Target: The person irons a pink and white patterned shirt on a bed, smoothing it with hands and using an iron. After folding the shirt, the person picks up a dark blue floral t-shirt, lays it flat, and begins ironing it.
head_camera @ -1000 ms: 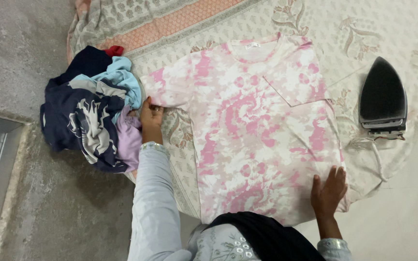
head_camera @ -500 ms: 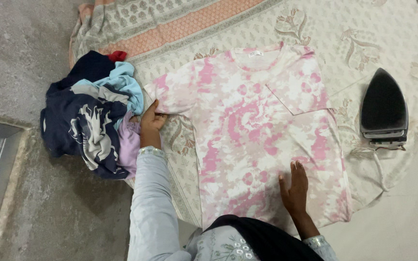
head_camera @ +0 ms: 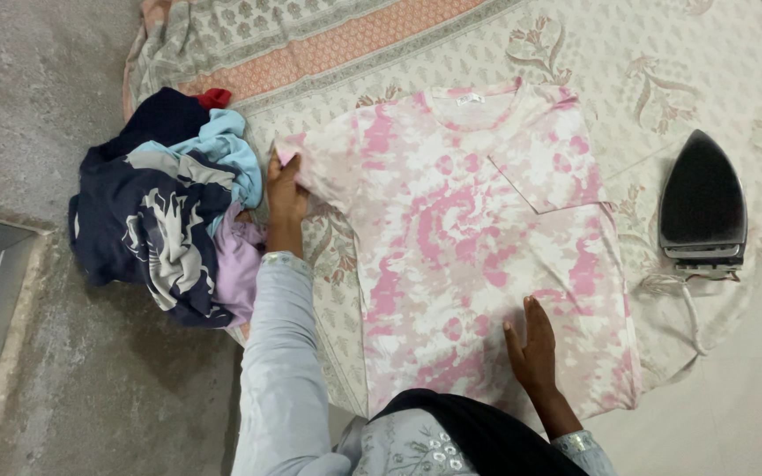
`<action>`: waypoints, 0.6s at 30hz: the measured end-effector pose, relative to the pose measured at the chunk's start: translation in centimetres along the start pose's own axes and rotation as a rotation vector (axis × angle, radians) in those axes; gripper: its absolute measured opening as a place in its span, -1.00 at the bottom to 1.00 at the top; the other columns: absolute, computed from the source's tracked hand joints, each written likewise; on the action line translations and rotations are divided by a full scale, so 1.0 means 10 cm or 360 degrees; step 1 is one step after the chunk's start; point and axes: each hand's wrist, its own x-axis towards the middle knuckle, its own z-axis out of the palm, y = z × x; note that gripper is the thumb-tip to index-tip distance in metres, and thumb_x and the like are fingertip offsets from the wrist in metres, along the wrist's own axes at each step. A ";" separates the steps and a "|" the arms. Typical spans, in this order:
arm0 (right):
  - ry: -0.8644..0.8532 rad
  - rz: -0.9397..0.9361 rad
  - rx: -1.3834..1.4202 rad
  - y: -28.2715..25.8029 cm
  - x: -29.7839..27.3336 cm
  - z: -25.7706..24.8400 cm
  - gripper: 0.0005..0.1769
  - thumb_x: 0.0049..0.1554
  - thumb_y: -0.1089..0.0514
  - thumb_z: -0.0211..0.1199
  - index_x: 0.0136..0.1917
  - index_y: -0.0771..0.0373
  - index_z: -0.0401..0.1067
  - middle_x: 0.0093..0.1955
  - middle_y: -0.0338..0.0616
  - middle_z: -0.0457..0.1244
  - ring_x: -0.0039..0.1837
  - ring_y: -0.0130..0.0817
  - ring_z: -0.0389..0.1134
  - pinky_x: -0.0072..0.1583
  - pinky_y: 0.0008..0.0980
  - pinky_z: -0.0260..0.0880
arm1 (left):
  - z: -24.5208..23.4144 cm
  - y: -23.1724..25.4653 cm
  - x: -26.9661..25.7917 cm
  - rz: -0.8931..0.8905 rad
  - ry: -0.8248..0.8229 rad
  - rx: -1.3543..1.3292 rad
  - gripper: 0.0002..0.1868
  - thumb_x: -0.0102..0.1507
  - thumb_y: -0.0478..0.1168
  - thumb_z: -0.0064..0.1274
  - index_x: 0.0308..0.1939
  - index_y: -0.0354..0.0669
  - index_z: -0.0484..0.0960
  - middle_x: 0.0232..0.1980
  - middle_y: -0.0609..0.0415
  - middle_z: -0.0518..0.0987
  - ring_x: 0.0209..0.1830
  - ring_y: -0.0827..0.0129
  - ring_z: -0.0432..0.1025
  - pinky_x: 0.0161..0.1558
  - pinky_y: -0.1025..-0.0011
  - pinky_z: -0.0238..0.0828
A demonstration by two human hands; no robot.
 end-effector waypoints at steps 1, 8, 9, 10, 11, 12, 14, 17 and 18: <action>-0.0007 0.0003 -0.0001 -0.01 0.01 0.01 -0.23 0.29 -0.14 0.07 0.58 0.40 0.11 0.61 0.23 0.03 0.62 0.09 0.02 0.55 -0.01 -0.01 | 0.23 -0.05 -0.07 0.0187 -0.0141 0.0251 -0.34 0.26 -0.43 0.16 0.44 -0.06 0.37 0.26 -0.04 0.54 0.17 0.19 0.44 0.23 0.13 0.41; -0.0068 -0.0091 0.0081 -0.11 0.12 0.15 -0.24 0.29 -0.11 0.09 0.58 0.40 0.09 0.62 0.22 0.02 0.62 0.10 0.01 0.54 -0.02 -0.01 | 1.28 -0.39 -0.91 -0.0106 -0.1469 0.2209 -0.21 0.24 -0.04 0.32 0.47 -0.06 0.30 0.45 -0.14 0.31 0.40 0.03 0.25 0.30 0.15 0.28; -0.0076 -0.0108 0.0077 -0.13 0.15 0.16 -0.23 0.28 -0.11 0.09 0.58 0.40 0.10 0.61 0.23 0.03 0.62 0.10 0.02 0.54 -0.02 -0.01 | 1.29 -0.40 -0.92 0.0004 -0.1556 0.2339 -0.25 0.25 0.00 0.35 0.45 -0.09 0.38 0.40 -0.19 0.38 0.38 -0.01 0.26 0.31 0.13 0.23; -0.0084 -0.0126 0.0074 -0.15 0.19 0.18 -0.23 0.28 -0.11 0.10 0.57 0.40 0.10 0.61 0.23 0.03 0.61 0.10 0.02 0.53 -0.02 0.00 | 1.27 -0.40 -0.91 0.0035 -0.1408 0.2301 -0.28 0.25 0.01 0.31 0.42 -0.09 0.41 0.36 -0.16 0.44 0.34 0.03 0.34 0.28 0.17 0.30; -0.0095 -0.0141 0.0073 -0.18 0.21 0.21 -0.23 0.27 -0.10 0.11 0.57 0.40 0.11 0.60 0.23 0.04 0.61 0.10 0.02 0.53 -0.03 0.01 | 1.20 -0.39 -0.90 0.0059 -0.1261 0.2263 -0.31 0.26 0.02 0.27 0.40 -0.10 0.44 0.33 -0.13 0.49 0.29 0.07 0.41 0.26 0.21 0.36; -0.0096 -0.0165 0.0058 -0.19 0.26 0.23 -0.26 0.27 -0.10 0.12 0.55 0.40 0.15 0.58 0.23 0.06 0.59 0.11 0.05 0.52 -0.02 0.02 | 1.12 -0.39 -0.88 0.0082 -0.1114 0.2223 -0.34 0.26 0.04 0.23 0.38 -0.10 0.47 0.30 -0.09 0.55 0.24 0.11 0.48 0.23 0.26 0.42; -0.0097 -0.0223 0.0032 -0.22 0.47 0.29 -0.31 0.28 -0.08 0.13 0.51 0.40 0.22 0.55 0.23 0.11 0.57 0.13 0.09 0.51 -0.01 0.05 | 0.93 -0.40 -0.88 0.0381 -0.1006 0.2364 -0.42 0.28 0.00 0.25 0.32 -0.12 0.53 0.26 -0.10 0.59 0.22 0.08 0.50 0.24 0.26 0.41; 0.0017 -0.0339 0.0042 -0.23 1.04 0.47 -0.46 0.31 -0.06 0.16 0.43 0.31 0.34 0.43 0.11 0.25 0.47 0.08 0.24 0.48 -0.04 0.20 | 0.70 -0.49 -1.02 0.0694 -0.0892 0.2571 -0.48 0.26 -0.03 0.25 0.26 -0.10 0.57 0.29 -0.05 0.57 0.31 0.08 0.46 0.30 0.20 0.39; 0.0089 -0.0345 0.0107 -0.23 1.29 0.55 -0.49 0.31 -0.06 0.20 0.41 0.28 0.37 0.39 0.08 0.27 0.42 0.03 0.29 0.43 -0.06 0.27 | 0.64 -0.54 -1.11 0.0772 -0.0864 0.2639 -0.49 0.25 -0.04 0.25 0.24 -0.09 0.58 0.31 -0.03 0.56 0.35 0.09 0.44 0.33 0.17 0.38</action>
